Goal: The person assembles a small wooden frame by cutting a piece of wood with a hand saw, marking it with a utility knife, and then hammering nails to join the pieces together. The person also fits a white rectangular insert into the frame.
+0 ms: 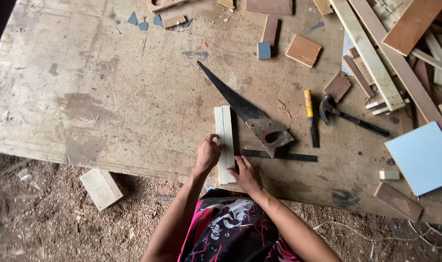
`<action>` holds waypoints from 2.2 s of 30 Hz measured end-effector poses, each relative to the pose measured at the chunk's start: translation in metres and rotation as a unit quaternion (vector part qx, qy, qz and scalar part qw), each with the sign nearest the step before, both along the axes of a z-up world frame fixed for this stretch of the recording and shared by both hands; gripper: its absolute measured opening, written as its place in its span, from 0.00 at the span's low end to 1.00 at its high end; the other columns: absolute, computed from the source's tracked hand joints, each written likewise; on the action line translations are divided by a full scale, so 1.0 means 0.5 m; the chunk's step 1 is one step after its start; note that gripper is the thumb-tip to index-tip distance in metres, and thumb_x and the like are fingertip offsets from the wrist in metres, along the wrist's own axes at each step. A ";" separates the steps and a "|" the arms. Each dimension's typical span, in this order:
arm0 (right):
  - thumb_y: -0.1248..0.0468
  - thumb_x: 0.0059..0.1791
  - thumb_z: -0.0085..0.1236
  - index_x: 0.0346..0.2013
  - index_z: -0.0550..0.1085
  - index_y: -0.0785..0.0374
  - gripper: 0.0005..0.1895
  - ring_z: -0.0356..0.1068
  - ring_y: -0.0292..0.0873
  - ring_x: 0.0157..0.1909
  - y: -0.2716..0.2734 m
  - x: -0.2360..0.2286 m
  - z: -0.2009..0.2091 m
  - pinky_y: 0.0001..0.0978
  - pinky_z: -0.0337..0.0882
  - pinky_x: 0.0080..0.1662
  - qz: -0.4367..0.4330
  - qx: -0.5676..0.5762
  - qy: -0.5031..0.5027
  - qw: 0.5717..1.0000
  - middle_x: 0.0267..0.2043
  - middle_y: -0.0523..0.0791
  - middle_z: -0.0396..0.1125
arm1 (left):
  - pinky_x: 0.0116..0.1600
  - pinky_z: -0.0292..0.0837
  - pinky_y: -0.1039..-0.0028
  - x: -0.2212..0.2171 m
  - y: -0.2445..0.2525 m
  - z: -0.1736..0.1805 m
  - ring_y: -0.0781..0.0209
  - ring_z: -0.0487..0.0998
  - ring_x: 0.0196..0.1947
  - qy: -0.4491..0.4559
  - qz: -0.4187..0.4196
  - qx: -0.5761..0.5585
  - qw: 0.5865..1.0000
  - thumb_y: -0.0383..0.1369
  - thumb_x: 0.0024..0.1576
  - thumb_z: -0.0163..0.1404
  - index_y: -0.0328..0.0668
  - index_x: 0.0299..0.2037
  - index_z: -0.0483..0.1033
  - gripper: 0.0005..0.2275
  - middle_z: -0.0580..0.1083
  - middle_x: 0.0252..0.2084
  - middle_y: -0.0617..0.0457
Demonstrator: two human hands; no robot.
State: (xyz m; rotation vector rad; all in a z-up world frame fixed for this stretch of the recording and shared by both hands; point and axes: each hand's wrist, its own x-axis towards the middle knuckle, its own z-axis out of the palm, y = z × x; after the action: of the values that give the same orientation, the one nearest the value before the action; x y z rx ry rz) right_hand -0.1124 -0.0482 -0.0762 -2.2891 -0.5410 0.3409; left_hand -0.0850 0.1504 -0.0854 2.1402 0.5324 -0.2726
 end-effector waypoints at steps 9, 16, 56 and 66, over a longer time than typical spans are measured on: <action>0.54 0.43 0.70 0.54 0.74 0.60 0.28 0.78 0.42 0.34 0.005 0.031 0.018 0.35 0.75 0.38 -0.053 -0.057 0.111 0.991 0.38 0.44 0.77 | 0.26 0.74 0.70 0.043 0.021 0.021 0.61 0.75 0.22 0.042 -0.018 -0.053 0.998 0.37 0.59 0.57 0.35 0.59 0.70 0.21 0.80 0.33 0.44; 0.56 0.46 0.68 0.58 0.72 0.60 0.27 0.78 0.40 0.36 0.001 0.028 0.008 0.33 0.78 0.40 -0.069 -0.047 0.173 0.981 0.39 0.45 0.77 | 0.34 0.79 0.69 0.054 0.020 0.024 0.59 0.81 0.29 0.063 -0.024 -0.037 0.997 0.35 0.59 0.56 0.37 0.60 0.70 0.20 0.81 0.37 0.41; 0.56 0.48 0.65 0.62 0.69 0.59 0.29 0.77 0.41 0.36 0.007 0.029 0.007 0.34 0.78 0.39 -0.073 -0.047 0.216 0.972 0.38 0.46 0.76 | 0.27 0.78 0.70 0.066 -0.028 0.072 0.56 0.78 0.28 0.091 -0.093 0.120 0.984 0.58 0.59 0.48 0.29 0.54 0.65 0.32 0.73 0.43 0.36; 0.57 0.54 0.56 0.59 0.70 0.65 0.22 0.75 0.41 0.30 0.009 0.016 0.035 0.33 0.76 0.34 -0.014 -0.011 0.189 0.982 0.34 0.48 0.75 | 0.32 0.78 0.67 0.097 -0.042 0.074 0.53 0.78 0.32 0.071 -0.112 0.227 0.965 0.62 0.41 0.63 0.31 0.51 0.62 0.42 0.74 0.40 0.40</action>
State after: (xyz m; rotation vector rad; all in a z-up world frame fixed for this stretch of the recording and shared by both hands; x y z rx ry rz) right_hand -0.1044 -0.0435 -0.0586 -2.1762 -0.3103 0.7506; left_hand -0.0364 0.1292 -0.0483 2.6474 0.4647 -0.4698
